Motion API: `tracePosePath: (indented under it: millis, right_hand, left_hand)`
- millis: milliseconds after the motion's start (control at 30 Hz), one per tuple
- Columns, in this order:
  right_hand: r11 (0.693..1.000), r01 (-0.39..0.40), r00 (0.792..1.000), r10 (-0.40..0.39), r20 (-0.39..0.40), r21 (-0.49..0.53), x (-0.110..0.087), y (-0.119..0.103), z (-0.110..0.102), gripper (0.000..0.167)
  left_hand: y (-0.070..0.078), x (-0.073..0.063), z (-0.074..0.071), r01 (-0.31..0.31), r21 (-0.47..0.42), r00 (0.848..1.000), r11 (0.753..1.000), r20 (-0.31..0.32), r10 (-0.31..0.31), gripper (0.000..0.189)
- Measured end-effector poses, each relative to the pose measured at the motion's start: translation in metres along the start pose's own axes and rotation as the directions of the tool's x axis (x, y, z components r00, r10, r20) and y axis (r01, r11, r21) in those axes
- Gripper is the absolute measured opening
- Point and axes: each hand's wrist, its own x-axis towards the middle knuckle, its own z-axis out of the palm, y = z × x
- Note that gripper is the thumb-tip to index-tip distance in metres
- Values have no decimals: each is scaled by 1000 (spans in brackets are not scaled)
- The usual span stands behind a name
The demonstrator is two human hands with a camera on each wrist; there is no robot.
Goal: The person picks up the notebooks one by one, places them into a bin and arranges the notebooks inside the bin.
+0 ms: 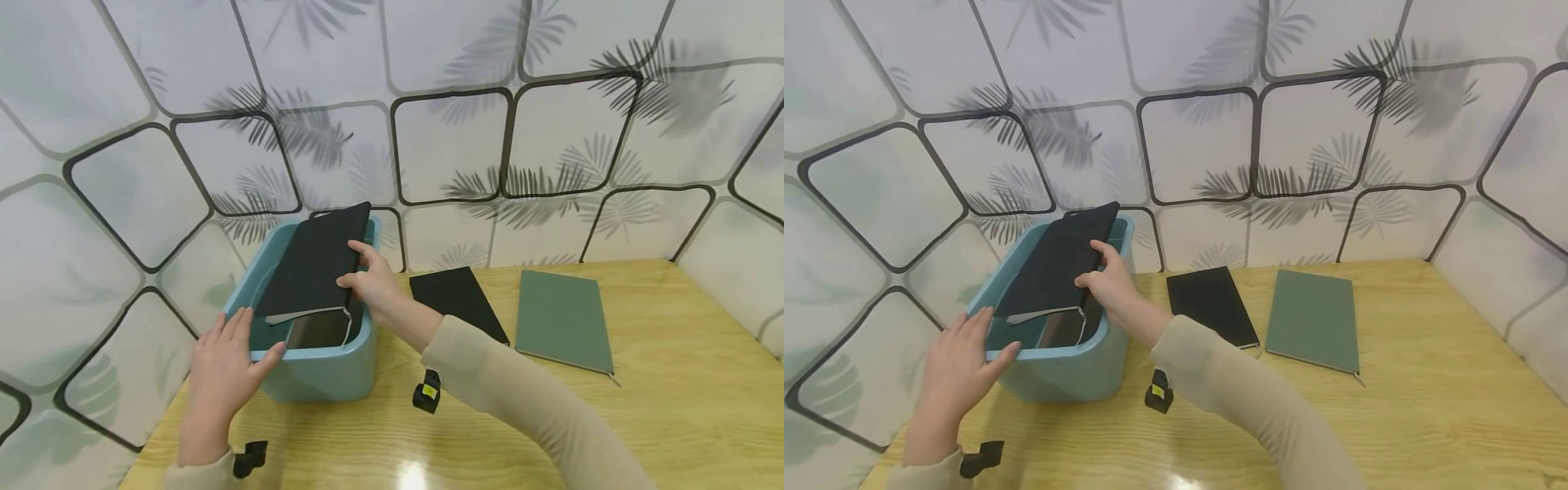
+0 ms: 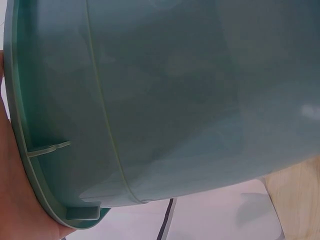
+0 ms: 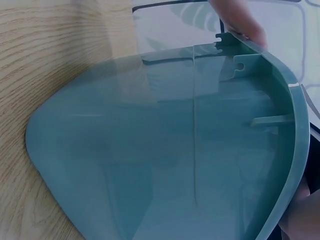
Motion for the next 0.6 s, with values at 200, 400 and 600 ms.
tracePosePath:
  millis: [200, 400, 600]
  right_hand:
    - [1000, -23, 1000, 23, -11, -16, 2, 1, 4, 69]
    - [997, -35, 999, 32, -34, -70, 2, 2, 13, 68]
    - [996, -59, 998, 57, -35, -62, 4, 5, 21, 69]
  left_hand:
    - [1, 0, 1, 1, -9, 1000, 1000, -8, -2, 76]
    - [0, 0, 1, 1, 1, 1000, 1000, -19, -1, 76]
    - [0, 0, 1, 1, 5, 1000, 1000, -16, -1, 76]
